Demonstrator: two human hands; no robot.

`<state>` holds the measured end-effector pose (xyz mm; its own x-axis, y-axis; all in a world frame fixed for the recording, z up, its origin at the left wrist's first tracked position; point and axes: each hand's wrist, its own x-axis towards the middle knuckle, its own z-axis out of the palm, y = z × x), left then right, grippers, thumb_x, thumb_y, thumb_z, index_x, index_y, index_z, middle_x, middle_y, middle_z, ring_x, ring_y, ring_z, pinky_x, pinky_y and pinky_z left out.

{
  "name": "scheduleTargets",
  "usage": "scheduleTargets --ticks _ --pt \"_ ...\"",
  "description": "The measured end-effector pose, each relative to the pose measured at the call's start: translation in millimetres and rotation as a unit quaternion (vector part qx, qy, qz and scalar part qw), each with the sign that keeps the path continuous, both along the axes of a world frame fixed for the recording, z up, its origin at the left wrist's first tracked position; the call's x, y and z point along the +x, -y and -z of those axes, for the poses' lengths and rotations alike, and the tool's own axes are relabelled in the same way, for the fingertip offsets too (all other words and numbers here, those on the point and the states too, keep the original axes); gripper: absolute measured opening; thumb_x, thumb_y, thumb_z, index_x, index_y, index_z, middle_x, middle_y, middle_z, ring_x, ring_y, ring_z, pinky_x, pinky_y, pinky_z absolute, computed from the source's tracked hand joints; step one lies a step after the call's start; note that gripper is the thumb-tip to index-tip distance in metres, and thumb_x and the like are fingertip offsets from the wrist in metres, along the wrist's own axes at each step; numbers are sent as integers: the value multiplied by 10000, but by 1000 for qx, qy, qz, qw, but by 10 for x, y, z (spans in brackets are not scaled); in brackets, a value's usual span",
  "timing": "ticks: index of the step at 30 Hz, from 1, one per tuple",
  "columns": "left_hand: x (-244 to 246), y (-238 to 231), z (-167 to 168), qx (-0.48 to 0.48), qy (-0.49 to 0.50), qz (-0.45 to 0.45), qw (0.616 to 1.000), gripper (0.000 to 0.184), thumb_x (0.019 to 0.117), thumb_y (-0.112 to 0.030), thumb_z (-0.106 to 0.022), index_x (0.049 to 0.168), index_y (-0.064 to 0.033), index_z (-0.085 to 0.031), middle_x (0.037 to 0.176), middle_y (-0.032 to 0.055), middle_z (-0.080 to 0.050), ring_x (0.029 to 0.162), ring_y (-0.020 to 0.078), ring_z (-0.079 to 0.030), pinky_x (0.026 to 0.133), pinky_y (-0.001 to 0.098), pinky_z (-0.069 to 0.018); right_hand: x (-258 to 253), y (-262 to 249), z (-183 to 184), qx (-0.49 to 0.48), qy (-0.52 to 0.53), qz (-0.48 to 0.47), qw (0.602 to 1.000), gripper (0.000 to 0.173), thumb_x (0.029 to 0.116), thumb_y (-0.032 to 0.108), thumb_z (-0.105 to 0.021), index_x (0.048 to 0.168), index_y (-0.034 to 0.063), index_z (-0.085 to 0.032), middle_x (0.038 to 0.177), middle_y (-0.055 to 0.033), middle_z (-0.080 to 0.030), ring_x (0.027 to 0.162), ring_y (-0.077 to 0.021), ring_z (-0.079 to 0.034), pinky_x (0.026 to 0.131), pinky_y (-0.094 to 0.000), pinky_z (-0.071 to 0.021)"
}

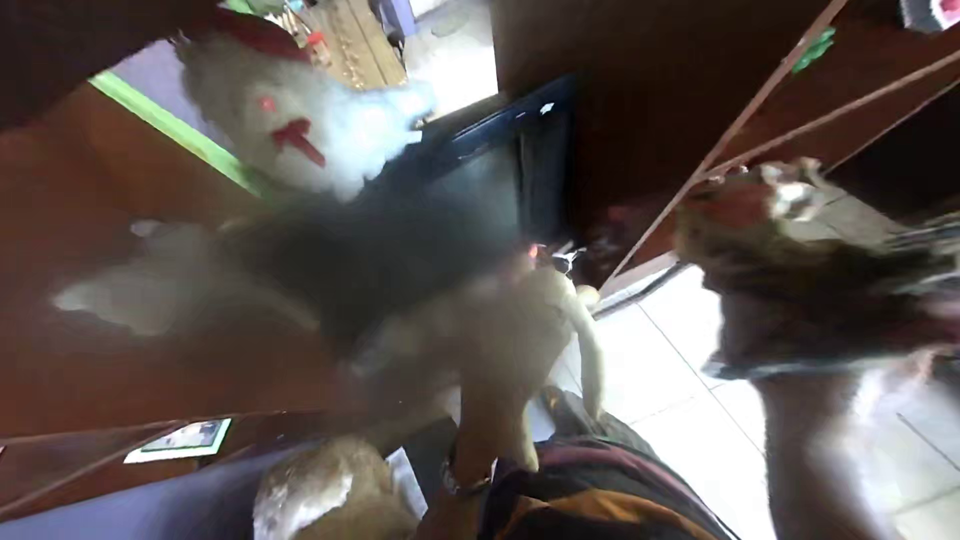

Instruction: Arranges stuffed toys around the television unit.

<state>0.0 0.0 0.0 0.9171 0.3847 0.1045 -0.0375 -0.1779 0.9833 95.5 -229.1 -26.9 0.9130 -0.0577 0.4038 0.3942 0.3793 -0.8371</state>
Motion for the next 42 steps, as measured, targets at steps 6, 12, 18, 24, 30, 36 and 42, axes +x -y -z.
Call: scheduleTargets --ticks 6,12,18,24,30,36,42 --pt "-174 31 187 51 -39 4 998 397 849 62 -666 1178 242 -537 1057 185 -667 972 6 -621 880 151 -502 -263 -1163 34 -395 189 -94 894 419 961 447 -659 1142 80 -742 1181 -150 -712 1080 -252 -686 879 -416 -575" --pt "-249 -81 229 94 -118 51 987 571 808 -6 -738 1275 220 -501 1180 266 -638 1101 147 -614 978 233 -469 -340 -1309 266 -378 153 -24 913 291 972 266 -630 885 0 -710 869 -140 -683 818 -174 -659 751 -258 -540" --pt "-279 -220 589 182 71 116 974 822 758 -254 -853 1346 193 -492 1295 309 -609 1216 276 -616 1047 338 -486 -116 -1194 168 -233 -74 -63 968 206 1006 200 -516 864 108 -632 675 177 -560 608 133 -526 592 -83 -465" --pt "-201 -158 847 196 4 35 980 548 792 -98 -758 1215 200 -577 1132 289 -679 1066 318 -690 977 424 -544 -270 -1371 357 -218 -10 -81 973 295 1045 184 -475 1013 2 -704 955 31 -689 894 37 -632 831 -156 -534" --pt "-183 -274 625 188 -117 55 974 449 825 -78 -731 1190 157 -618 1031 246 -711 993 321 -707 923 482 -551 -238 -1424 527 -357 256 -5 898 359 1105 336 -403 1109 127 -695 1224 -65 -720 1313 -199 -586 1181 -427 -372" --pt "-155 -331 480 145 -226 39 963 488 894 -234 -722 1216 119 -625 1066 239 -711 1040 325 -695 958 505 -534 188 -1401 366 -300 324 -153 884 322 1091 275 -468 1136 45 -688 1121 -99 -732 1102 -119 -683 994 -259 -537" --pt "-262 -537 1026 202 40 38 978 549 904 -274 -742 1122 211 -604 966 249 -711 912 221 -727 835 274 -590 1458 -1527 -978 -353 291 166 874 290 1050 132 -496 1047 -104 -665 949 -227 -683 861 -246 -686 800 -375 -562"
